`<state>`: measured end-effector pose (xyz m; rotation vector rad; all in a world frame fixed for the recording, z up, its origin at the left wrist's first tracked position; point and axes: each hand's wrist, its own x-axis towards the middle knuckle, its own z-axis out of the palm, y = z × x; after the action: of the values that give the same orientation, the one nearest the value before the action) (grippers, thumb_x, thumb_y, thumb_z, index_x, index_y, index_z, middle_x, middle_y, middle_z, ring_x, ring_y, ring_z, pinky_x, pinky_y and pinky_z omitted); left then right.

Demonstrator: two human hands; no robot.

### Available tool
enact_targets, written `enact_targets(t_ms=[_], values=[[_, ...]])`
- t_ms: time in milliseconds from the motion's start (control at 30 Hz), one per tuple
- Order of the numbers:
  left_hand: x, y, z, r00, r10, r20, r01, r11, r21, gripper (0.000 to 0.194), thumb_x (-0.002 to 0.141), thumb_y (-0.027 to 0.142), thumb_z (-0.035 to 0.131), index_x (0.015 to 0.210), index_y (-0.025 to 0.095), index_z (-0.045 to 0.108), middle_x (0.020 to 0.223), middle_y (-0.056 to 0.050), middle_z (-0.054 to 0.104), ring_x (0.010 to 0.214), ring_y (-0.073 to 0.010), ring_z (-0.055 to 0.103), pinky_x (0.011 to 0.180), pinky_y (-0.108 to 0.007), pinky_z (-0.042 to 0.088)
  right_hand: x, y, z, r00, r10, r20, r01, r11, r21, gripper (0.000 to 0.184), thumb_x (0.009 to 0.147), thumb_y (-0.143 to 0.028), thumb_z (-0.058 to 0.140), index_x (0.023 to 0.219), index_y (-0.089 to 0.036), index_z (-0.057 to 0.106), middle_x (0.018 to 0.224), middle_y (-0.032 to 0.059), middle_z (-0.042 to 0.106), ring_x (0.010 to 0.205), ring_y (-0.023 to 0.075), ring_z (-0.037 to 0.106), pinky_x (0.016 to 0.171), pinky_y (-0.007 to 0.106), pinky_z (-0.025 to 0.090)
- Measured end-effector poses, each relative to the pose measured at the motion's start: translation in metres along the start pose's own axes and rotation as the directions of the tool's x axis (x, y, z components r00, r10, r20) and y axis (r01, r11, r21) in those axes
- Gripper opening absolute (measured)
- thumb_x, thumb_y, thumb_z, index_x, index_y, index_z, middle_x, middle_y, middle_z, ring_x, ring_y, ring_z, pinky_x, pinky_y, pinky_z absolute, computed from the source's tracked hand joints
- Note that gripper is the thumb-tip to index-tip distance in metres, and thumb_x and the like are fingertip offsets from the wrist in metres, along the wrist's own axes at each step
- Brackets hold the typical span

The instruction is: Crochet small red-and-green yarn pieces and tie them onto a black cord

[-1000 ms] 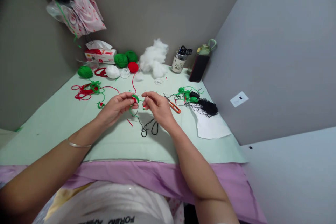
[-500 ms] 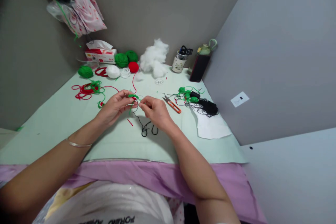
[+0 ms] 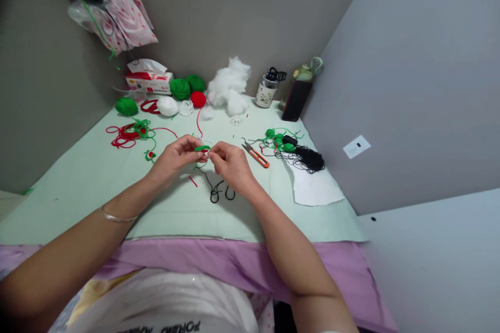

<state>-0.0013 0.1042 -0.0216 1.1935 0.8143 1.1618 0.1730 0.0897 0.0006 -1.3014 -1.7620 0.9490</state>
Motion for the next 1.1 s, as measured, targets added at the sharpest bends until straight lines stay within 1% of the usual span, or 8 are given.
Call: enact_targets(t_ms=[133,300,400,533,667,800,967,1100], values=[[-0.001,-0.001,0.001,0.999,-0.007,0.045,0.008,1.000,-0.006,0.017,0.076,0.022,0.075,0.087,0.018,0.062,0.084,0.002,0.064,0.077,-0.0129,0.066,0.080,-0.029,0.054,0.001,0.004,0.002,1.000,-0.020,-0.024,0.021,0.999,0.031,0.017,0.089,-0.029,0.057,0.077,-0.018,0.062,0.050,-0.0051,0.054,0.047,0.0088,0.042,0.050,0.023,0.031],[0.000,0.001,-0.003,0.980,-0.170,0.100,0.185,0.968,-0.170,0.022,0.089,0.037,0.065,0.100,0.018,0.061,0.092,-0.003,0.067,0.074,-0.0142,0.067,0.072,-0.030,0.058,0.003,0.011,0.004,0.993,-0.070,-0.090,0.073,0.997,0.032,0.017,0.090,-0.034,0.059,0.082,-0.020,0.061,0.052,-0.0053,0.055,0.049,0.0100,0.046,0.052,0.023,0.034],[0.002,0.001,-0.006,0.965,-0.210,0.159,0.243,0.943,-0.228,0.025,0.088,0.038,0.068,0.097,0.015,0.063,0.088,-0.004,0.066,0.072,-0.0130,0.066,0.069,-0.028,0.058,0.002,0.011,0.005,0.991,-0.099,-0.092,0.098,0.995,-0.013,0.016,0.091,-0.034,0.059,0.082,-0.021,0.061,0.054,-0.0055,0.055,0.049,0.0102,0.046,0.054,0.024,0.035],[0.002,0.001,-0.008,0.973,-0.187,0.138,0.216,0.948,-0.232,0.021,0.080,0.024,0.077,0.094,0.016,0.065,0.085,0.000,0.065,0.075,-0.0110,0.066,0.076,-0.025,0.057,0.001,0.012,0.002,0.974,-0.199,-0.106,0.189,0.977,-0.096,0.014,0.092,-0.032,0.060,0.084,-0.022,0.066,0.067,-0.0024,0.057,0.060,0.0120,0.050,0.060,0.026,0.038],[0.001,0.004,-0.007,0.981,-0.172,0.088,0.187,0.958,-0.218,0.021,0.076,0.022,0.079,0.092,0.016,0.067,0.087,-0.001,0.067,0.078,-0.0130,0.067,0.082,-0.029,0.056,0.003,0.017,0.001,0.953,-0.274,-0.128,0.250,0.953,-0.171,0.007,0.089,-0.025,0.064,0.088,-0.024,0.071,0.082,0.0014,0.057,0.073,0.0147,0.054,0.068,0.028,0.042],[0.001,0.006,-0.005,0.984,-0.166,0.063,0.176,0.966,-0.190,0.023,0.073,0.023,0.080,0.090,0.016,0.067,0.088,0.000,0.066,0.077,-0.0129,0.067,0.085,-0.032,0.055,0.005,0.021,0.002,0.963,-0.249,-0.105,0.235,0.963,-0.130,0.009,0.089,-0.022,0.063,0.091,-0.024,0.072,0.085,0.0022,0.059,0.075,0.0152,0.057,0.070,0.029,0.045],[0.000,0.005,-0.004,0.986,-0.136,0.095,0.151,0.973,-0.172,0.020,0.074,0.022,0.080,0.089,0.017,0.067,0.089,0.000,0.066,0.082,-0.0134,0.066,0.088,-0.031,0.054,0.006,0.021,0.002,0.977,-0.182,-0.116,0.174,0.982,-0.077,0.009,0.088,-0.024,0.064,0.091,-0.023,0.072,0.091,0.0034,0.063,0.075,0.0144,0.059,0.072,0.030,0.046],[0.000,0.003,-0.003,0.991,-0.111,0.074,0.120,0.984,-0.130,0.018,0.075,0.023,0.078,0.087,0.018,0.065,0.084,0.001,0.064,0.079,-0.0129,0.064,0.086,-0.030,0.052,0.006,0.014,-0.001,0.998,-0.069,-0.011,0.070,0.981,0.182,0.012,0.086,-0.029,0.065,0.091,-0.020,0.070,0.089,0.0031,0.067,0.076,0.0144,0.063,0.074,0.029,0.052]])
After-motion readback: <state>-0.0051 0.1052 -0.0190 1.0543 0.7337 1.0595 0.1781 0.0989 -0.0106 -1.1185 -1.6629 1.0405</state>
